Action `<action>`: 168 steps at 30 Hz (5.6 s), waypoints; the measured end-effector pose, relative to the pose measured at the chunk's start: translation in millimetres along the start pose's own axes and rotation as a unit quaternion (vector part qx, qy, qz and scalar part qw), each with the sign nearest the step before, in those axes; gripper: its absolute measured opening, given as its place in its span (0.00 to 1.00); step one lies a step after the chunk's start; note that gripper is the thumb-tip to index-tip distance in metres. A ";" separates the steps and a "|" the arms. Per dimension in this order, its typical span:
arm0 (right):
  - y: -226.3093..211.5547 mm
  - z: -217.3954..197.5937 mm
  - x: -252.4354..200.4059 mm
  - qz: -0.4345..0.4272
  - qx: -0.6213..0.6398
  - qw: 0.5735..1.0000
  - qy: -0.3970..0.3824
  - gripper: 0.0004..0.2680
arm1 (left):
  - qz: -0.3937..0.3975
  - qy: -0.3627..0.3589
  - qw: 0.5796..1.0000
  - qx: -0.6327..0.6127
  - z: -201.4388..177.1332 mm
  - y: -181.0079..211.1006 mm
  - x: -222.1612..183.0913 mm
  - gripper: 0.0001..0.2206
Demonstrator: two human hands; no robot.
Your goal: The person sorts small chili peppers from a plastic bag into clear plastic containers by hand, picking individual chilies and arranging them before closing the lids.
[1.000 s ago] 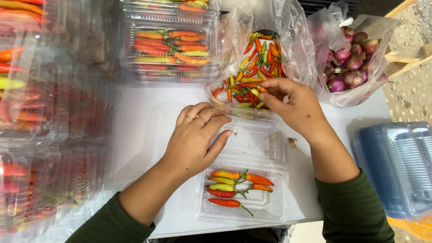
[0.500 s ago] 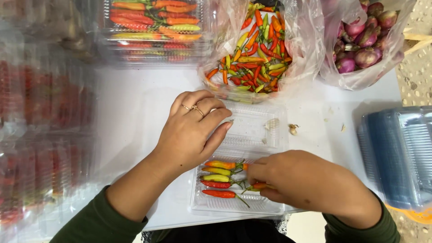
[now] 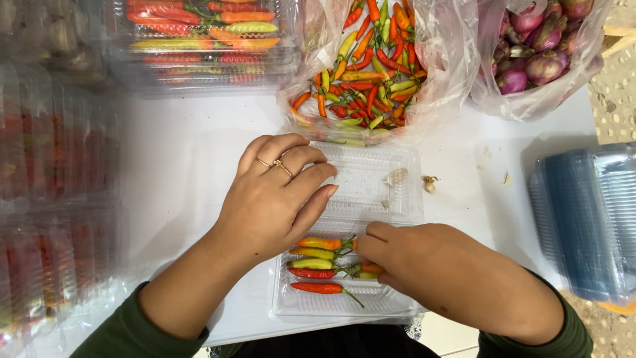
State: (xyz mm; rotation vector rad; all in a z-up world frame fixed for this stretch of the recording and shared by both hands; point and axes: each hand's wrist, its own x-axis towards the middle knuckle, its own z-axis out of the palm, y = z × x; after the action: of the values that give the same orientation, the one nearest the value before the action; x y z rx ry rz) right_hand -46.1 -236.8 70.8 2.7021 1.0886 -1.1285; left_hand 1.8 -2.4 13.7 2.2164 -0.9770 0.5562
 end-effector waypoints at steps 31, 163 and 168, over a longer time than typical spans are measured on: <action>106.7 -50.9 92.1 0.140 0.062 0.886 0.437 0.13 | -0.115 -0.084 0.990 0.021 11.6 -14.6 -5.8 0.28; 126.3 -51.9 108.3 0.222 -0.021 0.882 0.414 0.07 | -0.090 0.000 0.995 0.033 15.2 -9.9 -12.1 0.04; 130.3 -48.7 113.7 0.238 -0.024 0.882 0.407 0.09 | -0.087 0.002 0.996 0.028 16.3 -8.1 -13.0 0.04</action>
State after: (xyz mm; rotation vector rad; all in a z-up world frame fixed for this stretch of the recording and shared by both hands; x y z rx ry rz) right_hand 119.8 -254.6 4.2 3.1724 0.3616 0.1398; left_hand 1.6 -3.2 -8.7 2.3219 -0.7648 0.5130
